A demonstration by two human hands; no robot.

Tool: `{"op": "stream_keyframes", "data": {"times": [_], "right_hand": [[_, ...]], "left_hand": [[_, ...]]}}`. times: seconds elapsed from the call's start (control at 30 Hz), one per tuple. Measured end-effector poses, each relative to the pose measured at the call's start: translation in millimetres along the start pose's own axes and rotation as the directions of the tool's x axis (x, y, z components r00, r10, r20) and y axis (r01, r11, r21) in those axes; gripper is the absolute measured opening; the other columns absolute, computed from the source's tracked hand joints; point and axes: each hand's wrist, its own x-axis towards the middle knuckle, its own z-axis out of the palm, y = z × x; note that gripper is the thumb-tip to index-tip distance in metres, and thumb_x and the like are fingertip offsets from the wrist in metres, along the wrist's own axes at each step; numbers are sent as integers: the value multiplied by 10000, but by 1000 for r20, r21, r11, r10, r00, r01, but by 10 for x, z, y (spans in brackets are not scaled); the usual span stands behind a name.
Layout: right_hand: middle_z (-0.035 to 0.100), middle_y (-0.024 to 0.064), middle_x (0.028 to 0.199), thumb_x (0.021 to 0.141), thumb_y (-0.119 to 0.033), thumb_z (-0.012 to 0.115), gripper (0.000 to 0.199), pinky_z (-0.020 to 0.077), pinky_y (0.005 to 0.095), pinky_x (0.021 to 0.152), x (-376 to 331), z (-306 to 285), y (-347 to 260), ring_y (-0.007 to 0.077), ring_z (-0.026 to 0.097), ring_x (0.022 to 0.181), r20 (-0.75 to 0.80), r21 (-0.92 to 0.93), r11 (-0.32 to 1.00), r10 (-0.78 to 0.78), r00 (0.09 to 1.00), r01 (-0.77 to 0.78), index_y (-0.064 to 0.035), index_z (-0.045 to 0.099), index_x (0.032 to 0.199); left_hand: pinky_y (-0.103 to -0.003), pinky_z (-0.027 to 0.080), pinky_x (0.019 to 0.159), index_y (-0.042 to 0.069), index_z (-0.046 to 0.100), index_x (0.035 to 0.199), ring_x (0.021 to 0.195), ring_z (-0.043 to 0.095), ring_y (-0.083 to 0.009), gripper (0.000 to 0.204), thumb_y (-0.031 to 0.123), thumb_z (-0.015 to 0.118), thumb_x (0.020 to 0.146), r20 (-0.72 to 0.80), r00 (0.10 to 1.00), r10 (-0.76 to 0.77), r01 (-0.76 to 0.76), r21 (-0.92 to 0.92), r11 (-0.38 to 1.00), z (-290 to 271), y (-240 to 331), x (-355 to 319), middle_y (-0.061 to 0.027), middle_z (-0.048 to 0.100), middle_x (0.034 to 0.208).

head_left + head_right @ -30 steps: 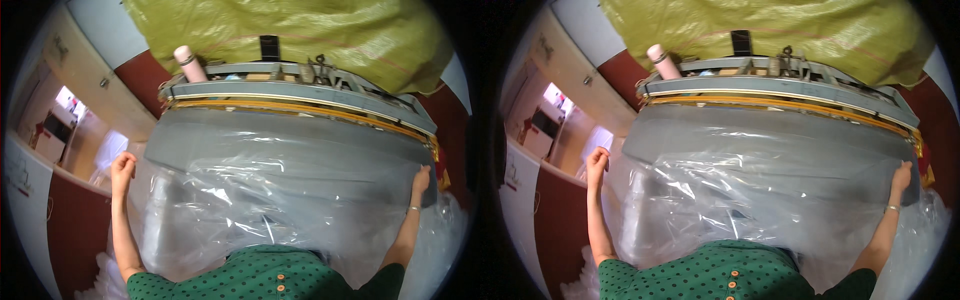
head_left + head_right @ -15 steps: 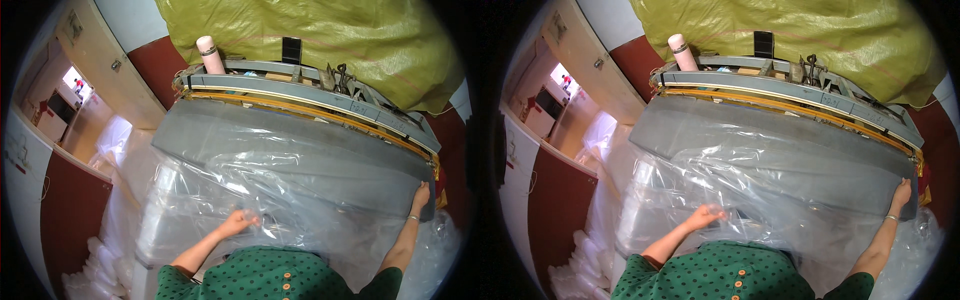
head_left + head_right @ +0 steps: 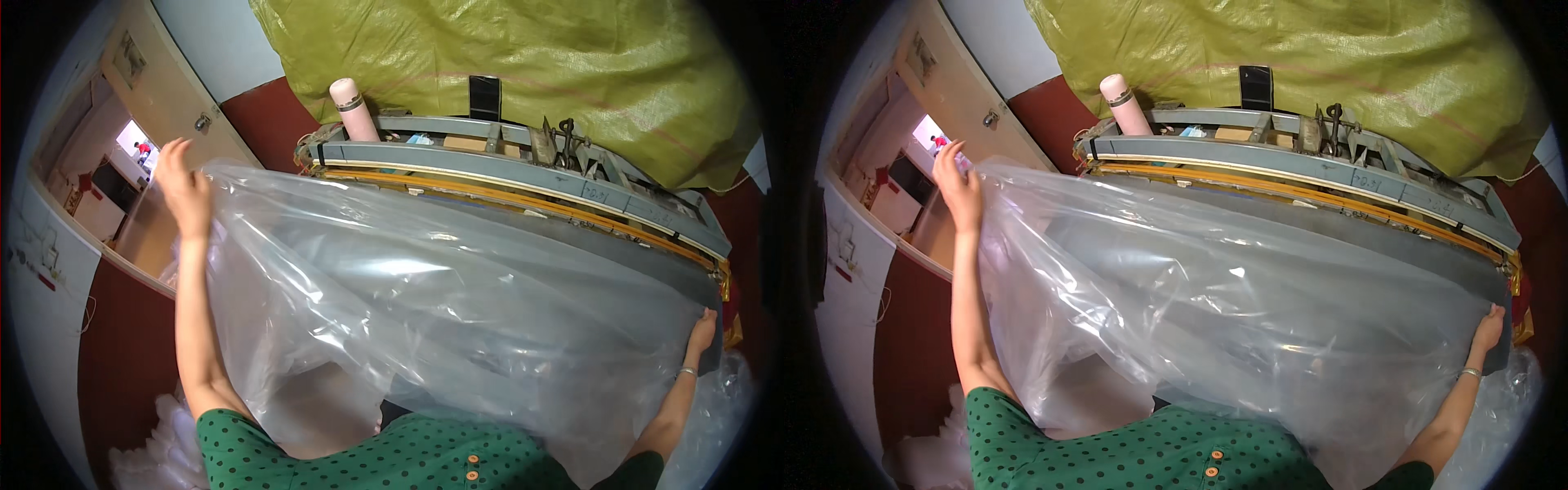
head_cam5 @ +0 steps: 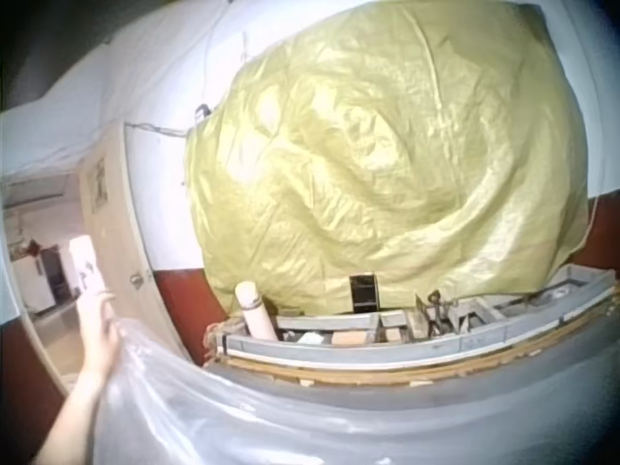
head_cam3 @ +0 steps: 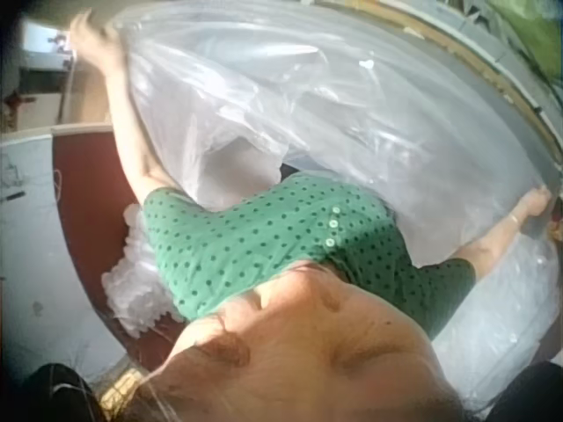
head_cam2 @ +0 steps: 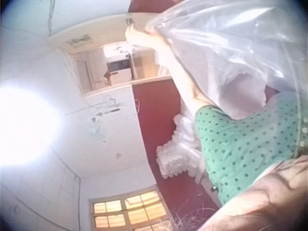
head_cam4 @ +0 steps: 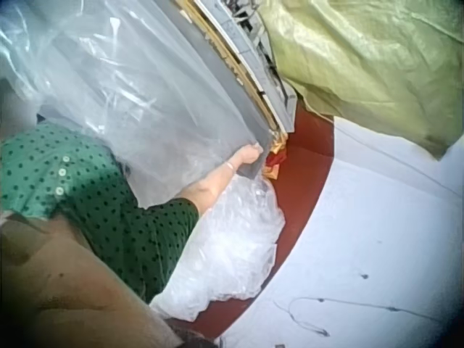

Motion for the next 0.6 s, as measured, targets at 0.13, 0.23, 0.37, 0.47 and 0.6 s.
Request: {"op": "stream_keyframes", "data": {"times": [0.13,0.23,0.37,0.47,0.6], "right_hand": [[594,183,1039,942,-319,365,315,439,442,744,82,62,699,384,549,957,-26,-83,996,-22,999,19,-37,499,983],[596,184,1009,943,-309,372,308,433,440,726,57,-21,721,382,555,920,4,-122,992,23,1000,-23,-34,508,969],[589,187,966,939,-314,389,309,418,444,693,-43,-53,971,389,552,860,-32,-91,996,21,999,-24,-33,515,945],[583,189,951,938,-323,395,313,412,447,680,22,13,980,397,545,844,-55,-76,997,18,998,-22,-34,515,938],[581,193,947,939,-337,391,325,409,447,676,76,79,939,401,543,839,-31,-132,991,20,999,-24,-36,516,942]], "left_hand": [[-436,249,1052,111,451,1238,1297,275,-308,542,0,552,718,523,723,450,-325,-317,891,101,834,-844,-87,375,1353],[-440,267,1047,125,349,1332,1326,197,-322,651,41,566,724,985,158,-67,167,40,985,275,120,-1873,-83,256,1431],[-406,331,1005,117,420,1290,1271,304,-333,592,66,575,721,983,141,-114,334,62,941,712,-130,-2065,-127,370,1359],[-381,345,986,84,461,1260,1236,368,-326,506,82,559,764,874,477,88,376,-294,879,716,601,-1783,-145,438,1305],[-396,294,1015,34,426,1275,1270,315,-339,493,231,550,841,736,579,351,262,-575,775,758,1173,-1794,-143,387,1351]]}}
